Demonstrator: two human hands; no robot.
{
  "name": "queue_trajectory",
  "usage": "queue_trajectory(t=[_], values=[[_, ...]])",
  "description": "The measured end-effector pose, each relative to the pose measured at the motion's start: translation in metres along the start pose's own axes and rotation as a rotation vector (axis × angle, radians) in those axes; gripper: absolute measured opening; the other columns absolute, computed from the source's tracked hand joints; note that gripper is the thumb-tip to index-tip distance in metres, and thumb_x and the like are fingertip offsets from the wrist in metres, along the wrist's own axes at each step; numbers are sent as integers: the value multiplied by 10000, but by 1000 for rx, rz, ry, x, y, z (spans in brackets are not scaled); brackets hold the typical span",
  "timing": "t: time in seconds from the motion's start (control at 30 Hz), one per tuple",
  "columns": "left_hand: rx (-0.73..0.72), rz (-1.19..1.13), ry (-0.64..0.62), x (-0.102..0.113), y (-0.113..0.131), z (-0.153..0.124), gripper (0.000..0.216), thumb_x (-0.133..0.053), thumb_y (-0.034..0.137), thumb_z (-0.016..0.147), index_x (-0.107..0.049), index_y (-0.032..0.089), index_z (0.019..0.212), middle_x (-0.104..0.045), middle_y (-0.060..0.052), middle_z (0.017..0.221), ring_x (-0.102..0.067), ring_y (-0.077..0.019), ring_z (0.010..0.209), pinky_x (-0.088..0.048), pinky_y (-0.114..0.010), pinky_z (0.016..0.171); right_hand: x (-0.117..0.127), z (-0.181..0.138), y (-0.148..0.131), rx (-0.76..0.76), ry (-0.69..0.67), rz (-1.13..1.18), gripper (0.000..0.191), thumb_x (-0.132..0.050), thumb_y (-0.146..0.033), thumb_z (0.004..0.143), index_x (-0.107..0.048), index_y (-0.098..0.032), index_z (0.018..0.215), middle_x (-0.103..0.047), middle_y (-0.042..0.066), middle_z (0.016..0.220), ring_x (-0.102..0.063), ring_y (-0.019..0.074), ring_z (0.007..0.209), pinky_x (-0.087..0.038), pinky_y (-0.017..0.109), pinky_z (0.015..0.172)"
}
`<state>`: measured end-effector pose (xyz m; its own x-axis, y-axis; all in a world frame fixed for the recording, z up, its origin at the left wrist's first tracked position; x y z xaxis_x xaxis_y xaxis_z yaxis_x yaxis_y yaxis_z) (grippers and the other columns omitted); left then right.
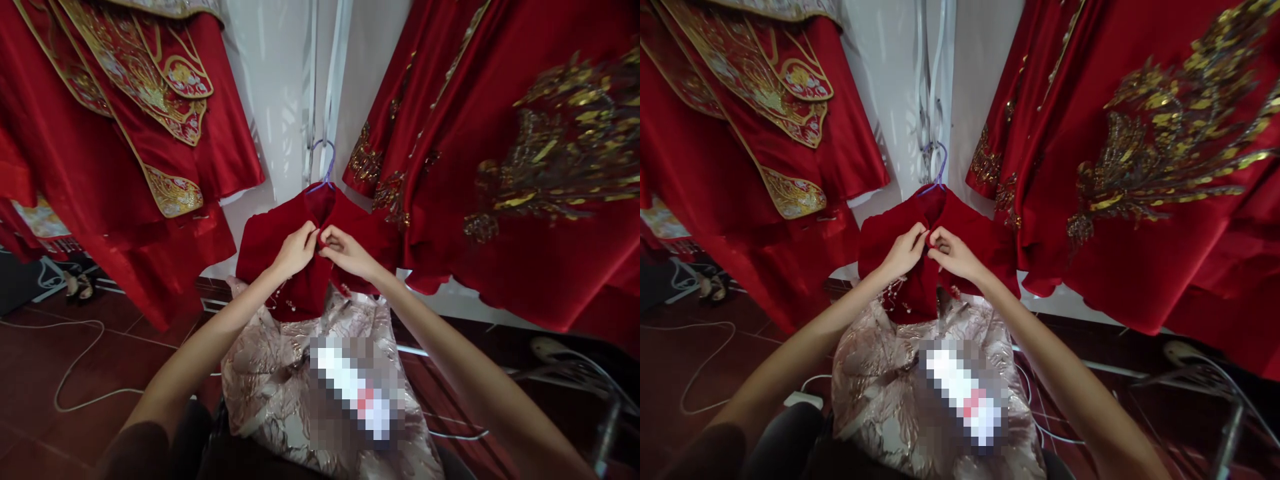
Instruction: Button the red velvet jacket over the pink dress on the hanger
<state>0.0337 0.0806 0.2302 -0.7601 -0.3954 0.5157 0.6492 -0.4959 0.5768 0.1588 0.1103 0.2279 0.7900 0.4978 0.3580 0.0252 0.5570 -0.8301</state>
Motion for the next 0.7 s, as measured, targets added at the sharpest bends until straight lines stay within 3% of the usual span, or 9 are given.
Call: queue_trajectory(t=[0.1,0.2,0.27,0.33,0.5,0.7], values=[[138,-229,-7,-7,-8,2,289,-372,452,888,-463,213,753,-499,-1,664,-520,-135,607,-423,-290,645,-9,1,1,-55,-4,143,193,-582,-299,688,-434,-227,788,-483,-48,724,-496,99,617,-468,221,518],[297,-590,-83,-12,-18,-8,229,-406,413,871,-498,206,837,-534,-1,702,-553,-118,595,-467,-295,635,-6,-4,9,-120,-10,286,184,-577,-301,716,-512,-220,868,-530,-25,768,-547,114,698,-510,246,581],[327,-757,-109,-13,-22,-17,177,-500,340,820,-511,199,926,-570,-8,762,-585,-113,638,-491,-298,670,-2,-8,14,-141,-20,351,219,-569,-310,742,-550,-212,937,-562,1,823,-572,129,775,-533,274,643],[312,-814,-63,-14,-25,-24,256,-601,276,741,-508,193,965,-593,-14,809,-607,-116,716,-498,-299,728,0,-11,17,-132,-12,354,255,-591,-319,743,-570,-206,971,-579,19,869,-580,140,818,-547,292,670],[284,-753,105,-18,-39,-28,321,-681,238,657,-458,182,880,-592,14,747,-604,-108,733,-492,-273,733,1,-11,23,-89,37,262,354,-682,-366,684,-591,-199,983,-597,33,913,-595,158,829,-572,296,635],[81,-250,-42,-8,-20,-24,83,-557,237,763,-527,173,806,-605,-3,785,-582,-95,694,-463,-206,631,1,-8,30,-65,89,227,355,-682,-394,685,-601,-204,973,-592,25,874,-599,147,791,-585,294,615]])
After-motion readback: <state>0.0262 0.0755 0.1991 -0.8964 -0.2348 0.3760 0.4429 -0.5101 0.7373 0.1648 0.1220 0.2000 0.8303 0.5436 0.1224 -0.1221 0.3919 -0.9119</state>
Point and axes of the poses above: each hand's wrist, its own z-axis towards the middle knuckle, its own x-axis out of the back of the hand, y = z × x, the point moved 5 cm from there along z, towards the middle knuckle
